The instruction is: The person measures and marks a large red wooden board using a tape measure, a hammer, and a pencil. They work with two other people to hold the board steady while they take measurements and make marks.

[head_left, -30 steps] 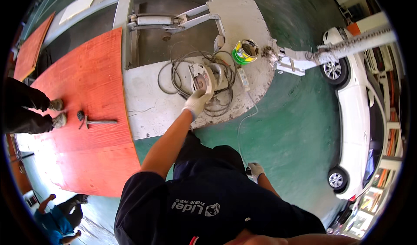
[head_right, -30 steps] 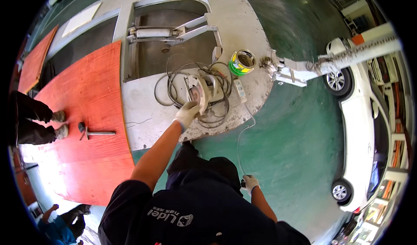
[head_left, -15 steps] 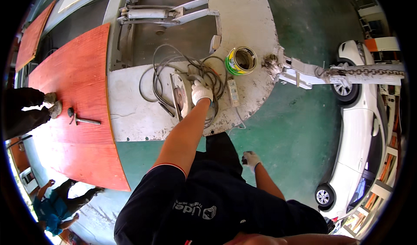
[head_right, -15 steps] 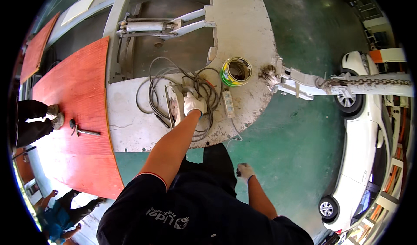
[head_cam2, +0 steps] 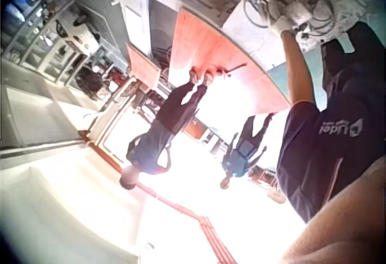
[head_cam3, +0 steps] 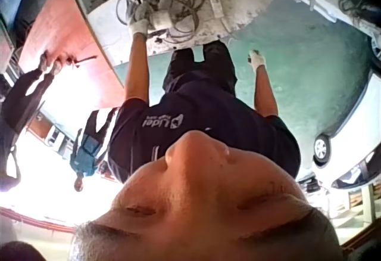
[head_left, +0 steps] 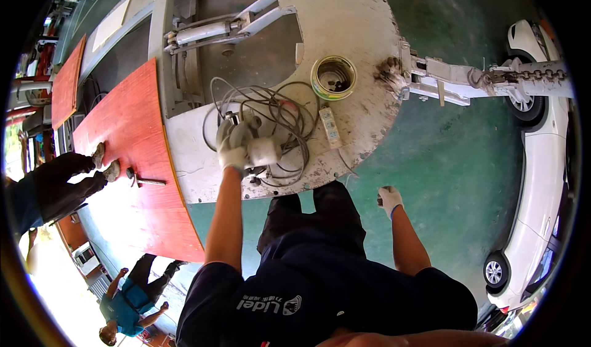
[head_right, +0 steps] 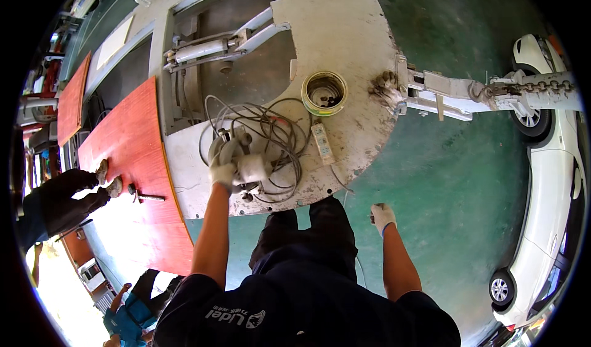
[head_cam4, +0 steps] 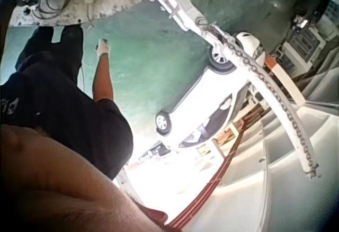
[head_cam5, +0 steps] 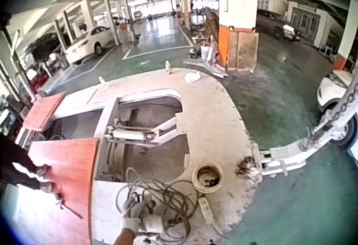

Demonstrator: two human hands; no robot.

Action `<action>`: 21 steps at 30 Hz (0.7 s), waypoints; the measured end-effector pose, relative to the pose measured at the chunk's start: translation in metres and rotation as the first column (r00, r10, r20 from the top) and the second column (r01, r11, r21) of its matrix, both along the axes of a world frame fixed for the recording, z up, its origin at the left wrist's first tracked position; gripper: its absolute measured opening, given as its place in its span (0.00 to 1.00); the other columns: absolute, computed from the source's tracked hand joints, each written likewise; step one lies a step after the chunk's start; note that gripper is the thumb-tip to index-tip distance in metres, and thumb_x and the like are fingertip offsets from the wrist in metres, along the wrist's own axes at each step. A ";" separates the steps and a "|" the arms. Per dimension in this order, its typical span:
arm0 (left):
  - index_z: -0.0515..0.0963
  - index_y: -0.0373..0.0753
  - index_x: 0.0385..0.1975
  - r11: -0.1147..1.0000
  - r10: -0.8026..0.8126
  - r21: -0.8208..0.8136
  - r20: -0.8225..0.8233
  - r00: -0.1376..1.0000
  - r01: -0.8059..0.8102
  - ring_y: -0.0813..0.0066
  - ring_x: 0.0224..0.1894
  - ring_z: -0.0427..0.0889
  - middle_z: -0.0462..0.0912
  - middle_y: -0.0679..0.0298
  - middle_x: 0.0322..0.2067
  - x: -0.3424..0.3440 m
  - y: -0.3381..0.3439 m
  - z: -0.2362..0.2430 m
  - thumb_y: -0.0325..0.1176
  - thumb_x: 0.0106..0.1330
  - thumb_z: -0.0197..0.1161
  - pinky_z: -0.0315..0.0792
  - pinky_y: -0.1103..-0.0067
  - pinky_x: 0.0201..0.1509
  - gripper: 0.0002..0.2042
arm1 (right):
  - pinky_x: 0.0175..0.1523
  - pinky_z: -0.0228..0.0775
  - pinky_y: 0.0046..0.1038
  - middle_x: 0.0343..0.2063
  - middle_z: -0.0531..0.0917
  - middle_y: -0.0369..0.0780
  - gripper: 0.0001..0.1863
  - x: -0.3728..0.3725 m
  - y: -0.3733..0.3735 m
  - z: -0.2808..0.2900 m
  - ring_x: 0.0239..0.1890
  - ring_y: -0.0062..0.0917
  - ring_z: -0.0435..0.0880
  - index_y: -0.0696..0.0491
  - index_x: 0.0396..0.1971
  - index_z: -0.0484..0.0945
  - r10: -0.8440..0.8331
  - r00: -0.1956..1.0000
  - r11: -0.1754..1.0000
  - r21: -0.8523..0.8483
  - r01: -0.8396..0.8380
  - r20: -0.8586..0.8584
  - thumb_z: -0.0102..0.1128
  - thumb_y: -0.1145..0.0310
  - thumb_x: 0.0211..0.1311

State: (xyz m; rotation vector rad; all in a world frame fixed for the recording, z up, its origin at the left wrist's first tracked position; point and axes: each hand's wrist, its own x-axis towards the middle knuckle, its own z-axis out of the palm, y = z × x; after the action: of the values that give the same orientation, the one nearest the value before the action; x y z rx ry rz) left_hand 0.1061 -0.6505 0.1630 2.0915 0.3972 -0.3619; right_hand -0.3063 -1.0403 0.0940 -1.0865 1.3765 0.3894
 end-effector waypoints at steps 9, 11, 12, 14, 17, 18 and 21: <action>0.79 0.37 0.63 0.985 -0.072 0.158 0.008 0.997 0.070 0.66 0.49 0.85 0.87 0.56 0.47 -0.068 0.104 0.144 0.23 0.51 0.58 0.78 0.74 0.57 0.32 | 0.50 0.76 0.35 0.34 0.86 0.45 0.23 0.218 0.102 0.052 0.41 0.34 0.86 0.59 0.50 0.81 0.719 0.652 0.676 -0.459 -0.577 0.239 0.63 0.55 0.66; 0.79 0.39 0.62 0.986 -0.023 0.164 -0.114 0.993 0.042 0.65 0.49 0.86 0.88 0.53 0.47 -0.082 0.125 0.168 0.22 0.52 0.57 0.78 0.74 0.57 0.31 | 0.58 0.74 0.41 0.43 0.86 0.52 0.28 0.289 0.147 0.066 0.51 0.45 0.84 0.59 0.54 0.79 0.824 0.450 0.563 -0.593 -0.576 0.345 0.68 0.54 0.61; 0.79 0.39 0.62 0.986 -0.055 0.152 -0.077 0.996 0.067 0.66 0.49 0.86 0.88 0.53 0.47 -0.086 0.136 0.176 0.22 0.52 0.57 0.78 0.74 0.56 0.31 | 0.59 0.74 0.43 0.45 0.85 0.54 0.30 0.322 0.176 0.072 0.52 0.48 0.83 0.59 0.55 0.78 0.889 0.345 0.449 -0.723 -0.524 0.302 0.69 0.54 0.60; 0.79 0.38 0.62 0.986 -0.065 0.150 -0.058 0.996 0.073 0.66 0.49 0.85 0.87 0.54 0.46 -0.098 0.161 0.185 0.21 0.52 0.57 0.78 0.74 0.56 0.31 | 0.63 0.72 0.43 0.51 0.82 0.50 0.31 0.376 0.231 0.081 0.56 0.48 0.79 0.55 0.58 0.77 0.952 0.118 0.305 -0.885 -0.353 0.281 0.71 0.54 0.57; 0.79 0.37 0.61 0.994 -0.037 0.100 -0.052 0.998 0.042 0.67 0.49 0.85 0.87 0.55 0.46 -0.117 0.204 0.190 0.20 0.51 0.57 0.78 0.75 0.56 0.31 | 0.67 0.70 0.41 0.55 0.83 0.40 0.28 0.423 0.305 0.082 0.61 0.41 0.78 0.46 0.60 0.80 0.977 -0.142 -0.206 -0.854 -0.478 -0.156 0.68 0.56 0.59; 0.79 0.36 0.61 0.998 0.027 0.060 -0.076 0.997 -0.022 0.67 0.50 0.85 0.87 0.55 0.46 -0.122 0.220 0.190 0.20 0.51 0.57 0.78 0.75 0.56 0.31 | 0.65 0.73 0.41 0.56 0.83 0.39 0.20 0.433 0.321 0.078 0.62 0.40 0.79 0.43 0.54 0.85 0.948 -0.211 -0.316 -0.736 -0.598 -0.236 0.63 0.61 0.62; 0.80 0.35 0.60 0.984 0.164 -0.061 -0.084 0.983 -0.169 0.68 0.50 0.85 0.87 0.56 0.47 -0.140 0.267 0.183 0.19 0.49 0.57 0.78 0.75 0.56 0.31 | 0.50 0.80 0.42 0.41 0.89 0.43 0.12 0.443 0.338 0.067 0.45 0.42 0.88 0.47 0.45 0.87 0.973 0.034 -0.153 -0.752 -0.641 -0.227 0.62 0.63 0.63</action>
State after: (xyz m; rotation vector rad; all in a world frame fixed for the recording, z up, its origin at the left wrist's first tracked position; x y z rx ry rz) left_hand -0.0342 -0.3831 0.3456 1.9658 0.5947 -0.3538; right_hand 0.1368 -0.7018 0.1611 -2.6420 -0.0506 0.5093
